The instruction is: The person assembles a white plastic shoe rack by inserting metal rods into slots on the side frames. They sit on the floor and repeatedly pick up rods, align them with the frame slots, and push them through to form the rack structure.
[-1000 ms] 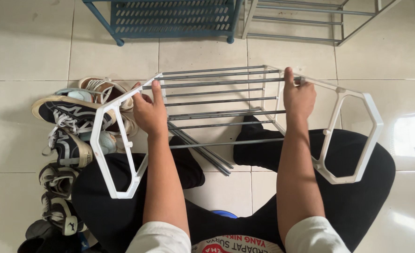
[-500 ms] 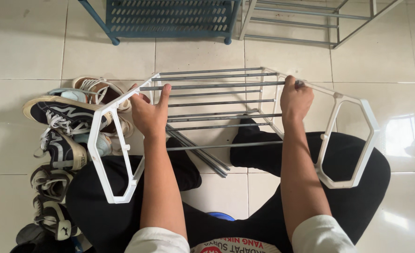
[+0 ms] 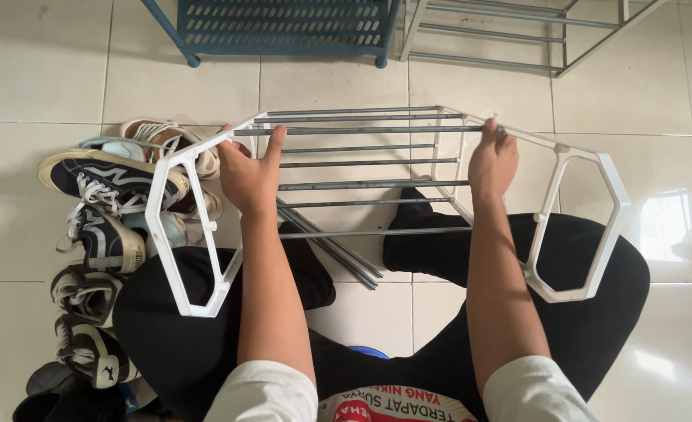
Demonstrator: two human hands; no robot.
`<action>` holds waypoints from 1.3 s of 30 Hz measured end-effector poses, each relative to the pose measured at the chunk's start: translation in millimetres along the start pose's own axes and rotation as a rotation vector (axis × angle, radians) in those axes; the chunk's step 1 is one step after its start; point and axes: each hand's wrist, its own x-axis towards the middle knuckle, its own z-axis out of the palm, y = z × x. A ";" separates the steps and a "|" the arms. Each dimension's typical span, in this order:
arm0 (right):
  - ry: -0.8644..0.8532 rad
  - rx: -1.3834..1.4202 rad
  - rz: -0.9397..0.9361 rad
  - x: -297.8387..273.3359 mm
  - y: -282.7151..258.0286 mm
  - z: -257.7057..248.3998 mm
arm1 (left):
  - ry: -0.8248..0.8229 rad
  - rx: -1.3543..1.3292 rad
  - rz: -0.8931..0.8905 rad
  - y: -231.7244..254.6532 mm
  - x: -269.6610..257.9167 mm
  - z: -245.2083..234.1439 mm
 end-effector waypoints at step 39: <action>-0.040 -0.355 -0.049 87.2 4.2 71.5 | -0.132 0.469 0.444 -5.0 17.0 25.0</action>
